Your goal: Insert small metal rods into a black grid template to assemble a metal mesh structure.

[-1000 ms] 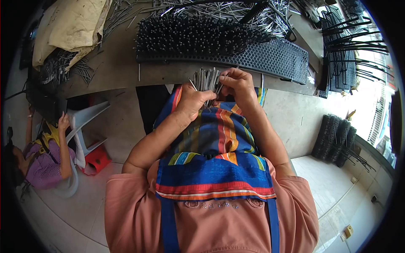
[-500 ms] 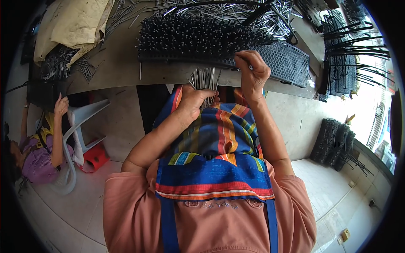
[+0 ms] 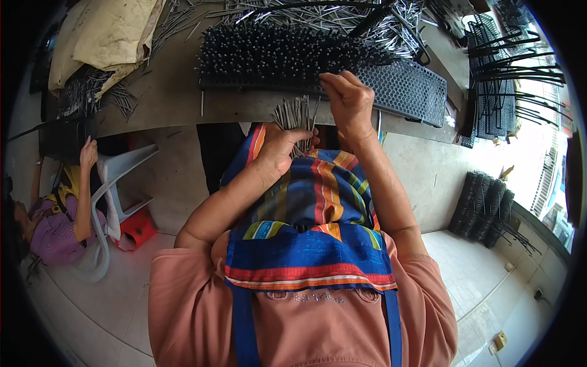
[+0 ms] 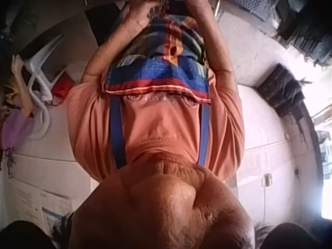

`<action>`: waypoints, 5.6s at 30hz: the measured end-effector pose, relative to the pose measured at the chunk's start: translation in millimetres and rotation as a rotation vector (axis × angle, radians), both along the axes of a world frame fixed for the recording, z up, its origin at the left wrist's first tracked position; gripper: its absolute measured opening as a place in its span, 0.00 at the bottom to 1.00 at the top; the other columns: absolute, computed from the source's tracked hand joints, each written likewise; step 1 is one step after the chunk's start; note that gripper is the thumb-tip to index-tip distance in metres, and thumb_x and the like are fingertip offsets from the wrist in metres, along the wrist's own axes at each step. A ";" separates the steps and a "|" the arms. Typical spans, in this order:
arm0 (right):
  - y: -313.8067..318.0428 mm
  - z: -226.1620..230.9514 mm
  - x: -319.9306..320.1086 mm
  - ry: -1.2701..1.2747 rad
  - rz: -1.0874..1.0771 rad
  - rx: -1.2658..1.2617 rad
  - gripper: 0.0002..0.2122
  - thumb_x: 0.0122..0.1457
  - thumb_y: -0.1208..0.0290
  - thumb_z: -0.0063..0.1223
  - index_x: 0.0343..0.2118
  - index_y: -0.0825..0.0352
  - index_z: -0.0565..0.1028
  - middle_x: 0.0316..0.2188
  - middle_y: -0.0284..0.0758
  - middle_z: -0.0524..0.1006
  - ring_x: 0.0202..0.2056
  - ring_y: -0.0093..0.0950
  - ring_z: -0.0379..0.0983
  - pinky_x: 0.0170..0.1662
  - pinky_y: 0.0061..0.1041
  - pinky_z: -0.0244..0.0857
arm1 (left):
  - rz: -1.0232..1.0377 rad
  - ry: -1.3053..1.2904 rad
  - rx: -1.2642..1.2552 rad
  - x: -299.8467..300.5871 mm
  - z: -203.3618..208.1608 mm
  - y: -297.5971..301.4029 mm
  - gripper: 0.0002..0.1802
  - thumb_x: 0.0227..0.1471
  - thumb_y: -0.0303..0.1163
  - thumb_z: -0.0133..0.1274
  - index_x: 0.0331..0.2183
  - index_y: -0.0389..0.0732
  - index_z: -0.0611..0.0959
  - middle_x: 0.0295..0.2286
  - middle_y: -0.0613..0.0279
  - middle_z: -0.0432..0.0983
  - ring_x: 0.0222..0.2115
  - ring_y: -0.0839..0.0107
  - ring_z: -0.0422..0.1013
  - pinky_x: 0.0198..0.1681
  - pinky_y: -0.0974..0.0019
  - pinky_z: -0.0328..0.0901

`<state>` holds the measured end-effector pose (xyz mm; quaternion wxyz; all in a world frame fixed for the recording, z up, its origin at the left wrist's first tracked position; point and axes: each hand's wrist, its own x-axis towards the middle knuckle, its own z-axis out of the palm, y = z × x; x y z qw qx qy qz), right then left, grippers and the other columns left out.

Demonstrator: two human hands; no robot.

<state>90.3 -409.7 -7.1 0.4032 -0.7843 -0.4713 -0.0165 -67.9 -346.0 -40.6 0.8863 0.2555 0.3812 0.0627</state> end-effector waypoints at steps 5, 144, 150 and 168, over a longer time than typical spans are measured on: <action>-3.2 1.0 -3.3 -0.103 -0.043 -0.100 0.10 0.52 0.79 0.59 0.38 0.65 0.80 0.24 0.37 0.74 0.20 0.32 0.72 0.24 0.26 0.64 | 0.036 -0.023 0.030 1.7 3.5 -2.3 0.16 0.42 0.14 0.55 0.37 0.34 0.79 0.28 0.53 0.80 0.26 0.64 0.78 0.29 0.64 0.73; -56.1 -0.3 3.6 0.326 -0.079 -0.048 0.09 0.54 0.77 0.59 0.38 0.70 0.79 0.23 0.31 0.75 0.25 0.22 0.72 0.27 0.25 0.66 | -0.109 -0.190 0.082 17.4 7.2 -10.7 0.15 0.42 0.14 0.54 0.36 0.35 0.80 0.26 0.56 0.80 0.22 0.67 0.77 0.23 0.67 0.71; -54.9 8.7 -6.3 1.334 -0.112 -0.034 0.08 0.58 0.75 0.56 0.22 0.65 0.74 0.14 0.26 0.70 0.12 0.12 0.59 0.15 0.13 0.48 | -0.047 -0.161 0.051 16.8 6.1 -15.4 0.11 0.45 0.16 0.54 0.35 0.35 0.81 0.27 0.56 0.80 0.25 0.65 0.78 0.27 0.65 0.73; -22.4 2.0 12.9 0.354 -0.050 0.229 0.06 0.51 0.86 0.56 0.32 0.72 0.79 0.26 0.30 0.76 0.25 0.14 0.68 0.28 0.14 0.59 | -0.044 0.057 -0.004 13.0 5.7 -7.0 0.08 0.45 0.17 0.56 0.32 0.31 0.81 0.27 0.52 0.80 0.25 0.62 0.78 0.25 0.62 0.73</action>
